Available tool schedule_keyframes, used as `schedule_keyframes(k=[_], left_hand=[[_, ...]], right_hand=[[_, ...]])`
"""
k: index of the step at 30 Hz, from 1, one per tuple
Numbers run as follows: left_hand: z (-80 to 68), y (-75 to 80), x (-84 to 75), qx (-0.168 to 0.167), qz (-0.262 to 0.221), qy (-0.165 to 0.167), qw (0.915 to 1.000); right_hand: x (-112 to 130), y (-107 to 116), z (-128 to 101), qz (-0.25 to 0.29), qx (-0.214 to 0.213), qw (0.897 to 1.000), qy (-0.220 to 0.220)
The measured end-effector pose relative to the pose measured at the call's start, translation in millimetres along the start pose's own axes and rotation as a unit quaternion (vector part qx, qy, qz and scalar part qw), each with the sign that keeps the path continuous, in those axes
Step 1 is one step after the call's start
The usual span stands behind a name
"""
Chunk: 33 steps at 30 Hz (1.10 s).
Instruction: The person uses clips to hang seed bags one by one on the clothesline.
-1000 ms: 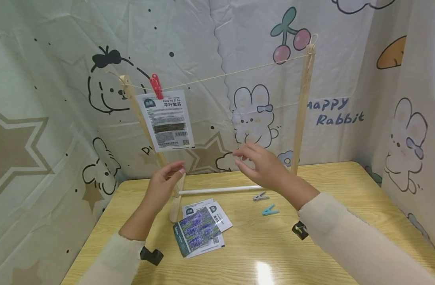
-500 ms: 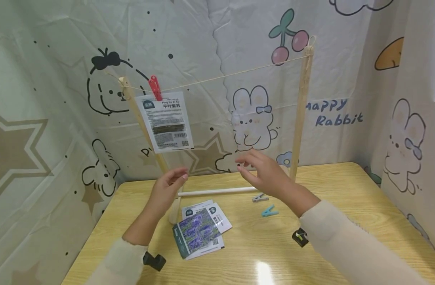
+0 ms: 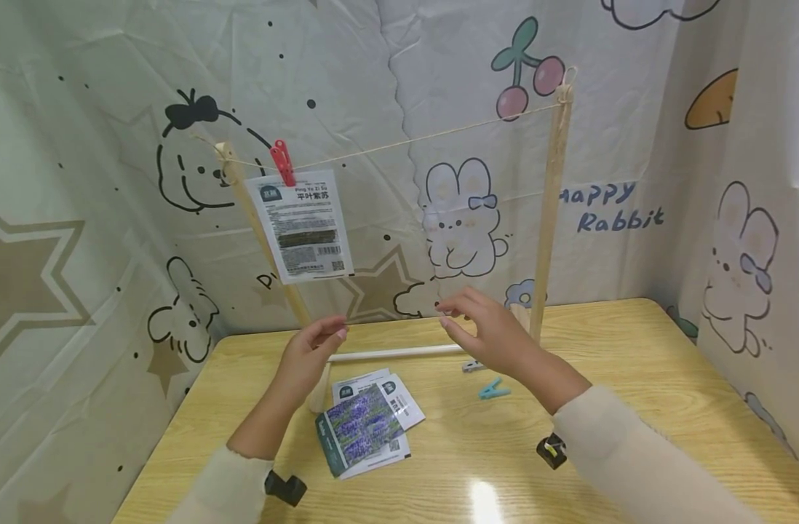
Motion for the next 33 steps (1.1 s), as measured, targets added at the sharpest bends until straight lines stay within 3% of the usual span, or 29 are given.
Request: schedule_keyframes(k=[23,33], left_hand=[[-8.2,-7.6,13.4,-0.001,-0.008,0.015,0.9999],[-10.8,-11.7,20.1,0.002,-0.003,0.016,0.9999]], right_hand=[[-15.4,-5.9,-24.7,0.011,0.009,0.997,-0.080],[-23.4,-4.8,-34.2,0.012,-0.009,0.995,-0.095]])
Point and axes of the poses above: each hand's wrist, its own z-axis towards the middle knuckle, its own y-axis out of the back of the hand, x = y × z, the point moved 6 cm from there along z, towards the middle knuckle, and after that the axes turned 13 degrees about -x, right-handed, at the moved point
